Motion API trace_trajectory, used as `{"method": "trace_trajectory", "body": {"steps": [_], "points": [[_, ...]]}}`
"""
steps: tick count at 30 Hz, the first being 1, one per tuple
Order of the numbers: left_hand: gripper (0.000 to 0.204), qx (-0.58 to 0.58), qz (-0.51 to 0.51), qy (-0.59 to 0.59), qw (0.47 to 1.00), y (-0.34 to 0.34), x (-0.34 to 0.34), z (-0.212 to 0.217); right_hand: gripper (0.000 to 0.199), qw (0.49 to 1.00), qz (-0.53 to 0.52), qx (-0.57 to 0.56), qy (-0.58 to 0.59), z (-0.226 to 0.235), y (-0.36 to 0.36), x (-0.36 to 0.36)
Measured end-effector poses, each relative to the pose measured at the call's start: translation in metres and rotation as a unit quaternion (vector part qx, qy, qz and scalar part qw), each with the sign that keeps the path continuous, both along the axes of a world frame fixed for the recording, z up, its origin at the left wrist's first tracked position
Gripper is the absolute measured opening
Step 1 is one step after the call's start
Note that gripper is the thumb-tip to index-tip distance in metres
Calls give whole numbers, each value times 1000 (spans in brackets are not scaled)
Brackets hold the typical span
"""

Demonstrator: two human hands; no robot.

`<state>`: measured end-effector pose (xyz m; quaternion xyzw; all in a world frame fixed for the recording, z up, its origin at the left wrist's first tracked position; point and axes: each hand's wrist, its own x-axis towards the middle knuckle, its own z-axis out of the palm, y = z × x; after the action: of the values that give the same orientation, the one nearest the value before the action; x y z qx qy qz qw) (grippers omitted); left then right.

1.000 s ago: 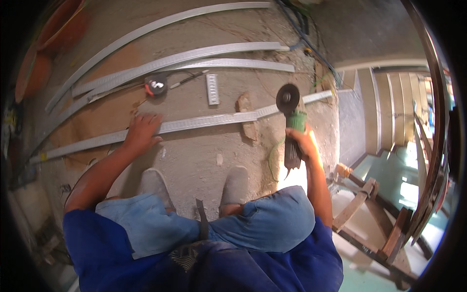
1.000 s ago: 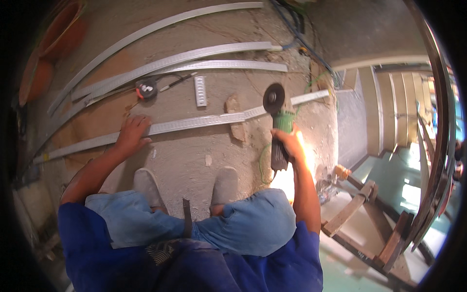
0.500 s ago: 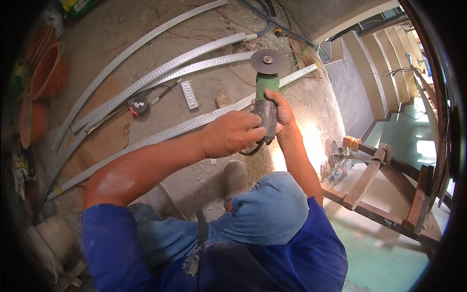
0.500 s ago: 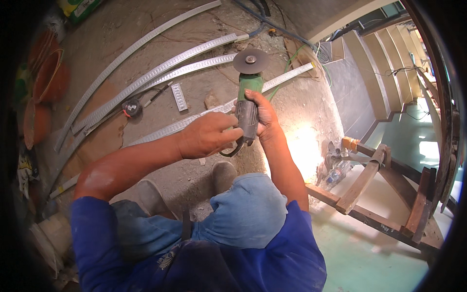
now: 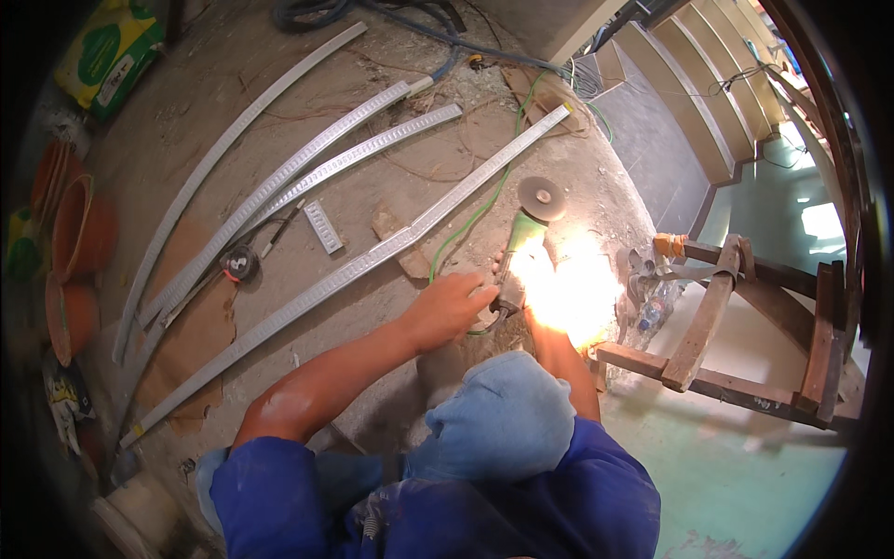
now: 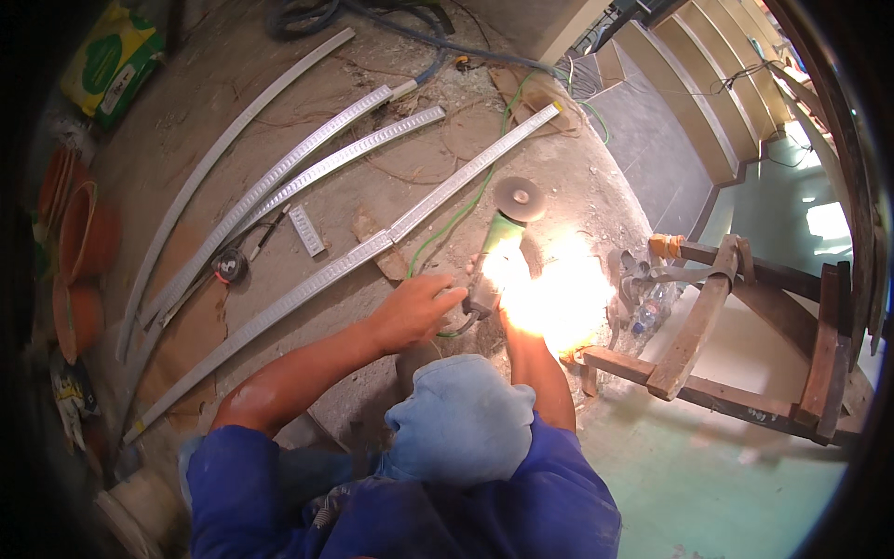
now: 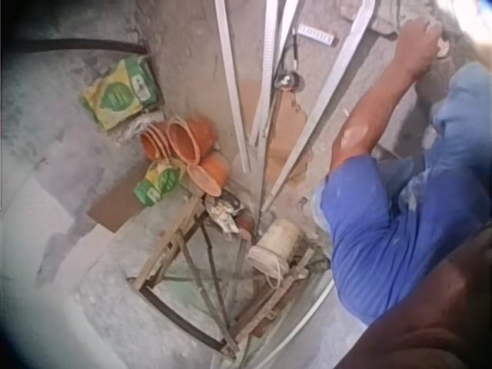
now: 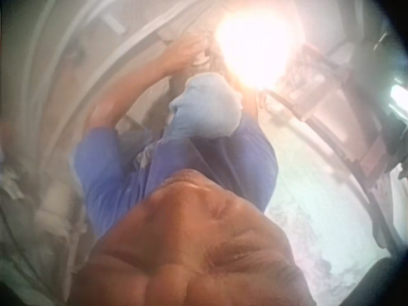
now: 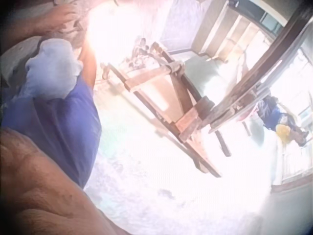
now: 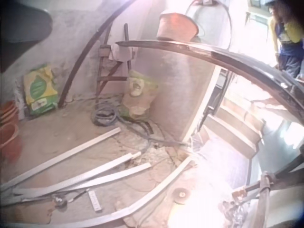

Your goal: The person measures and marks metal profiles with a tape measure and marker, then uses an angle grinder to cut them to size. The person repeats this process for several pieces, stacking the cut profiles on a nearby workbench.

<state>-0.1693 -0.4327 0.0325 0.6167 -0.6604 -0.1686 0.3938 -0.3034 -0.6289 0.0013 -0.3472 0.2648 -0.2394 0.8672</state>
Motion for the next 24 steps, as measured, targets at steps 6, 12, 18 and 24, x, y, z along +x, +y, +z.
{"method": "trace_trajectory", "body": {"steps": [6, 12, 18, 24], "points": [[53, 88, 41, 9, 995, 22, -8, -27, 45, 991, -133, 9, 1, 7, -43, -27], [53, 115, 61, 13, 991, 21, -9, -31, 47, 985, -169, 9, 23, 5, -58, -33], [53, 73, 100, -41, 992, 27, 6, -38, 49, 982, -166, 25, 83, -2, -52, -37], [60, 187, 201, -126, 953, 73, 64, -34, 50, 974, -131, 27, 183, -16, -30, -43]]}}
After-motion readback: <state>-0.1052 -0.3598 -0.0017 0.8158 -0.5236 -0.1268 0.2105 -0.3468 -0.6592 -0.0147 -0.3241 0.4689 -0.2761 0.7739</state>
